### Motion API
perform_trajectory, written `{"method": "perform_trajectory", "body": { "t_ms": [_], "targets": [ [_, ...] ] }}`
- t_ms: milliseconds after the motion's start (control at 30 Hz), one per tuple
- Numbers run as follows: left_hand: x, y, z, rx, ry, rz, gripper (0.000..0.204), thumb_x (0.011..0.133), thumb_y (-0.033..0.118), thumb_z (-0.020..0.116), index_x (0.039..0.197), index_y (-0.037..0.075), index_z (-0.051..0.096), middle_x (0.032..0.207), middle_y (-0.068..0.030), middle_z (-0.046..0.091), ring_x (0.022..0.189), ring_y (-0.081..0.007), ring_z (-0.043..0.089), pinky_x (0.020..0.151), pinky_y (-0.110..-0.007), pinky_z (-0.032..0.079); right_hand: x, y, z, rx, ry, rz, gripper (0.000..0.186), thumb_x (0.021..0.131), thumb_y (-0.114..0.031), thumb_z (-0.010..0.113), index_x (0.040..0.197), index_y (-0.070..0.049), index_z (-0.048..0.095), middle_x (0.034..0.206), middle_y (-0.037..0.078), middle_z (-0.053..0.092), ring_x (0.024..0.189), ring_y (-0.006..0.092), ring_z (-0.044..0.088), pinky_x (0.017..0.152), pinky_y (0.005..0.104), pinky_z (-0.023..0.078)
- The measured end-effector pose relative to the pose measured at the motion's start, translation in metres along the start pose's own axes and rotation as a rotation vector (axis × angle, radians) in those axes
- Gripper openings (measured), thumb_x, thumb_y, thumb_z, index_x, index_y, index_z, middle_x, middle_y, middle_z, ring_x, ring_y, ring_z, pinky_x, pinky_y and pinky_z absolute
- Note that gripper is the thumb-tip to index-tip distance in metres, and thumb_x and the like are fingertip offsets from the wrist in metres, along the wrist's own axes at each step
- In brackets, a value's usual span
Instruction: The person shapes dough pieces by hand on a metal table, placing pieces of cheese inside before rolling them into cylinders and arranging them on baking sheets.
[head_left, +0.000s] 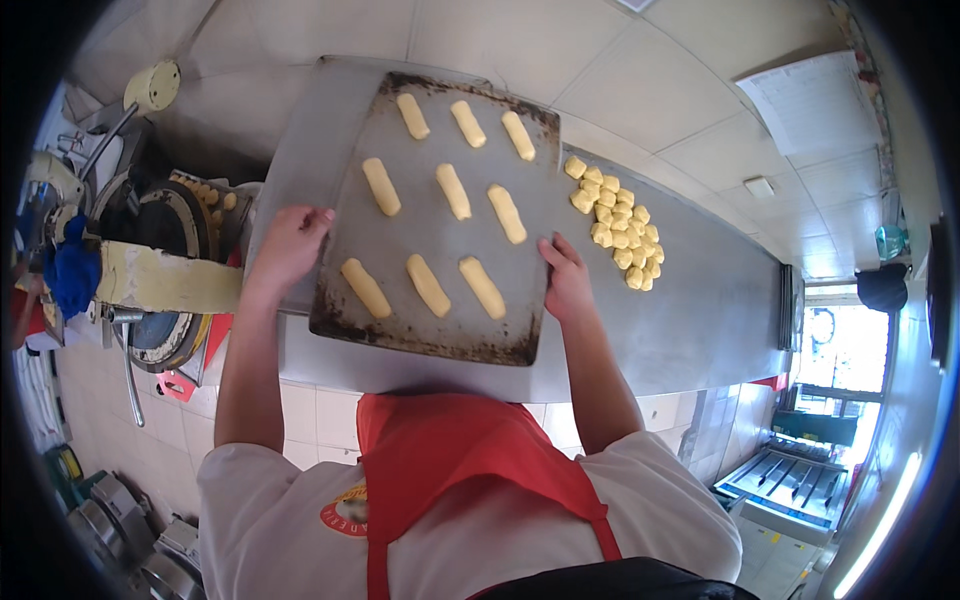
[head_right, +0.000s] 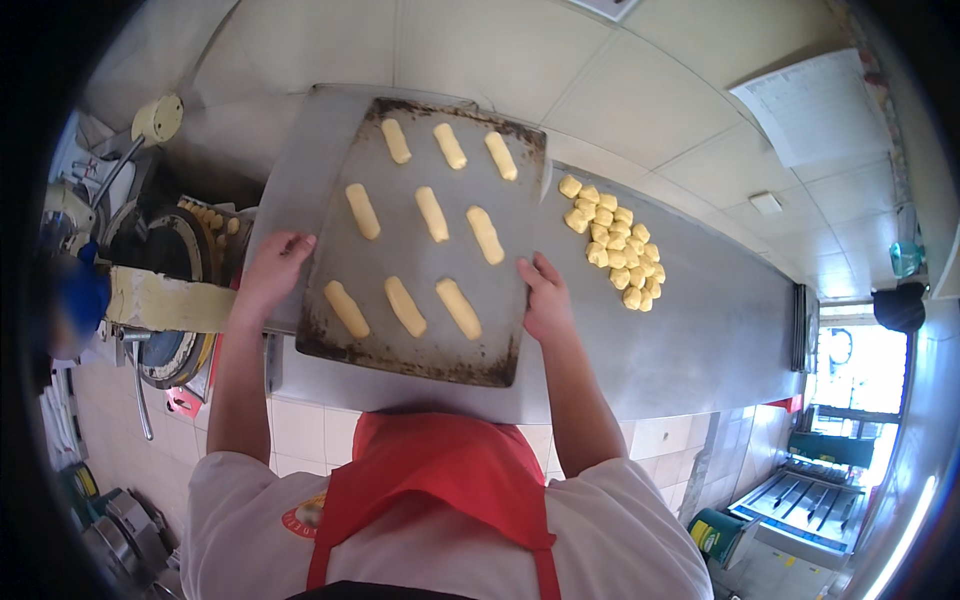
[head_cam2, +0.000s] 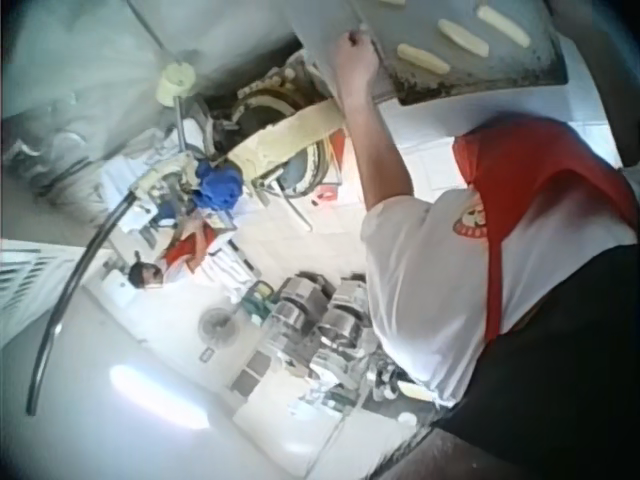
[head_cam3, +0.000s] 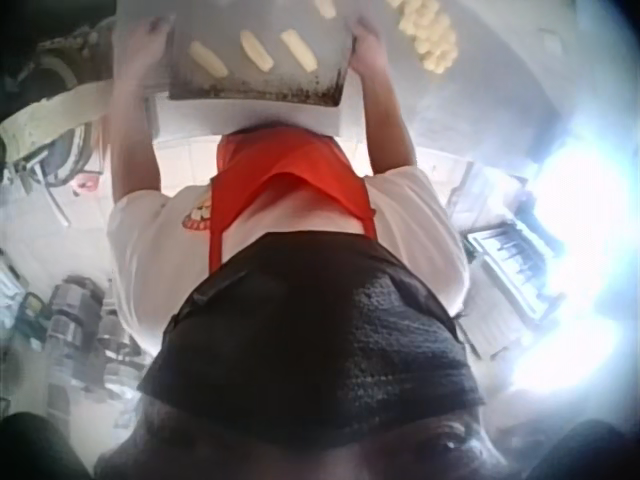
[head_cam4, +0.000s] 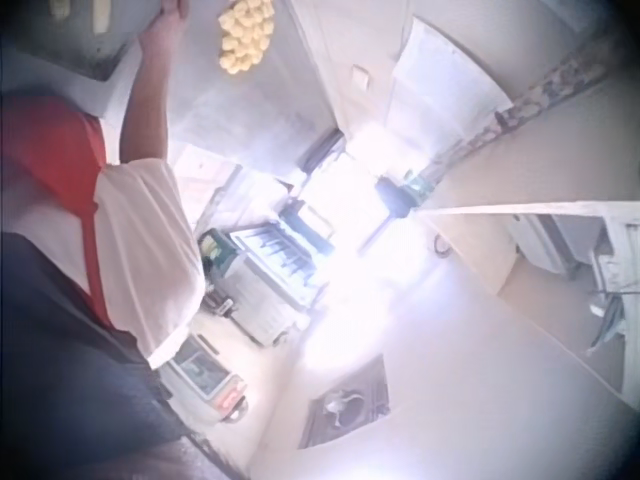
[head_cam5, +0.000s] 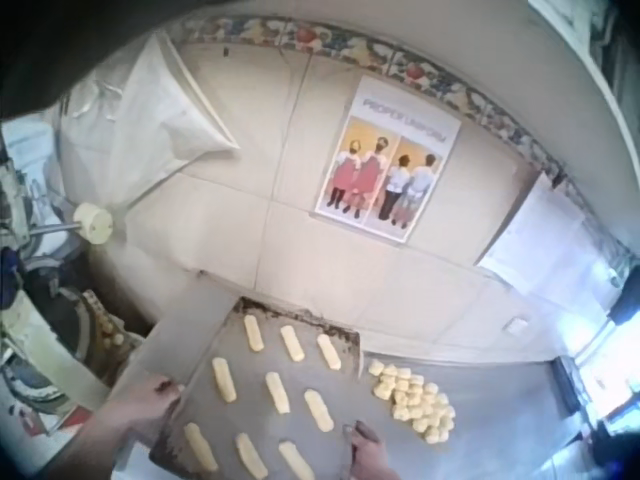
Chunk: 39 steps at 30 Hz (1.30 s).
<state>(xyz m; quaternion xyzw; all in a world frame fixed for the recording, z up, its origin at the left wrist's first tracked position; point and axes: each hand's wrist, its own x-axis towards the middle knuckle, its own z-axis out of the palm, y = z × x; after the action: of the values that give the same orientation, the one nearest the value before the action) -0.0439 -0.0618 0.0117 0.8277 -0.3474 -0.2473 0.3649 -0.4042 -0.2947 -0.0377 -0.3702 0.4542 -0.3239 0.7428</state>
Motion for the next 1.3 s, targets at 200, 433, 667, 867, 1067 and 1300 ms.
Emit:
{"method": "perform_trajectory", "body": {
  "t_ms": [200, 433, 667, 867, 1067, 1300],
  "targets": [
    [-0.03, 0.09, 0.091, -0.393, -0.139, 0.153, 0.034, 0.102, 0.021, 0.077, 0.131, 0.002, 0.073, 0.097, -0.0009, 0.069, 0.083, -0.009, 0.06, 0.075, -0.025, 0.051, -0.048, -0.01, -0.202, 0.093, 0.283, -0.27, 0.059, 0.1, -0.023, 0.079, 0.147, 0.004, 0.056, 0.132, 0.008, 0.07, 0.128, 0.0187, 0.061, 0.118, 0.0372, 0.043],
    [-0.085, 0.162, 0.245, -0.601, -0.061, -0.052, 0.02, 0.096, 0.01, 0.083, 0.115, 0.006, 0.077, 0.08, 0.0036, 0.064, 0.069, -0.0055, 0.055, 0.067, -0.025, 0.049, -0.146, -0.045, -0.473, 0.429, 0.438, -0.351, 0.052, 0.108, -0.032, 0.067, 0.151, -0.005, 0.055, 0.143, 0.015, 0.066, 0.129, 0.0325, 0.065, 0.115, 0.0492, 0.052],
    [-0.07, 0.222, 0.455, 0.0, -0.324, 0.494, 0.028, 0.093, 0.025, 0.085, 0.111, 0.005, 0.078, 0.09, -0.0076, 0.068, 0.081, -0.0231, 0.067, 0.073, -0.039, 0.056, -0.131, -0.065, -0.708, 0.263, 0.834, -0.416, 0.053, 0.114, -0.029, 0.058, 0.158, -0.002, 0.047, 0.152, 0.016, 0.059, 0.137, 0.0311, 0.059, 0.119, 0.0481, 0.048],
    [-0.034, 0.301, 0.601, 0.319, -0.365, 0.828, 0.044, 0.092, 0.011, 0.077, 0.134, 0.011, 0.068, 0.137, -0.0097, 0.059, 0.121, -0.0337, 0.064, 0.095, -0.045, 0.059, -0.127, -0.09, -0.851, -0.159, 0.895, -0.172, 0.052, 0.114, -0.03, 0.056, 0.156, 0.001, 0.049, 0.15, 0.017, 0.061, 0.14, 0.0281, 0.057, 0.116, 0.0424, 0.048],
    [-0.023, 0.302, 0.609, 0.38, -0.419, 0.488, 0.038, 0.082, 0.005, 0.078, 0.118, 0.009, 0.066, 0.127, -0.0115, 0.058, 0.11, -0.036, 0.066, 0.091, -0.046, 0.058, -0.069, -0.139, -0.703, -0.632, 0.928, -0.378, 0.043, 0.109, -0.021, 0.065, 0.148, -0.003, 0.065, 0.137, 0.013, 0.073, 0.124, 0.024, 0.068, 0.108, 0.0351, 0.051],
    [-0.095, 0.303, 0.541, 0.156, -0.341, 0.475, 0.037, 0.078, 0.002, 0.08, 0.11, 0.007, 0.063, 0.117, -0.0148, 0.06, 0.105, -0.0356, 0.065, 0.085, -0.044, 0.057, -0.047, -0.054, -0.4, -0.207, -0.035, -0.031, 0.053, 0.105, -0.019, 0.07, 0.153, -0.002, 0.057, 0.131, 0.016, 0.072, 0.118, 0.0217, 0.069, 0.1, 0.037, 0.058]
  ]
}}
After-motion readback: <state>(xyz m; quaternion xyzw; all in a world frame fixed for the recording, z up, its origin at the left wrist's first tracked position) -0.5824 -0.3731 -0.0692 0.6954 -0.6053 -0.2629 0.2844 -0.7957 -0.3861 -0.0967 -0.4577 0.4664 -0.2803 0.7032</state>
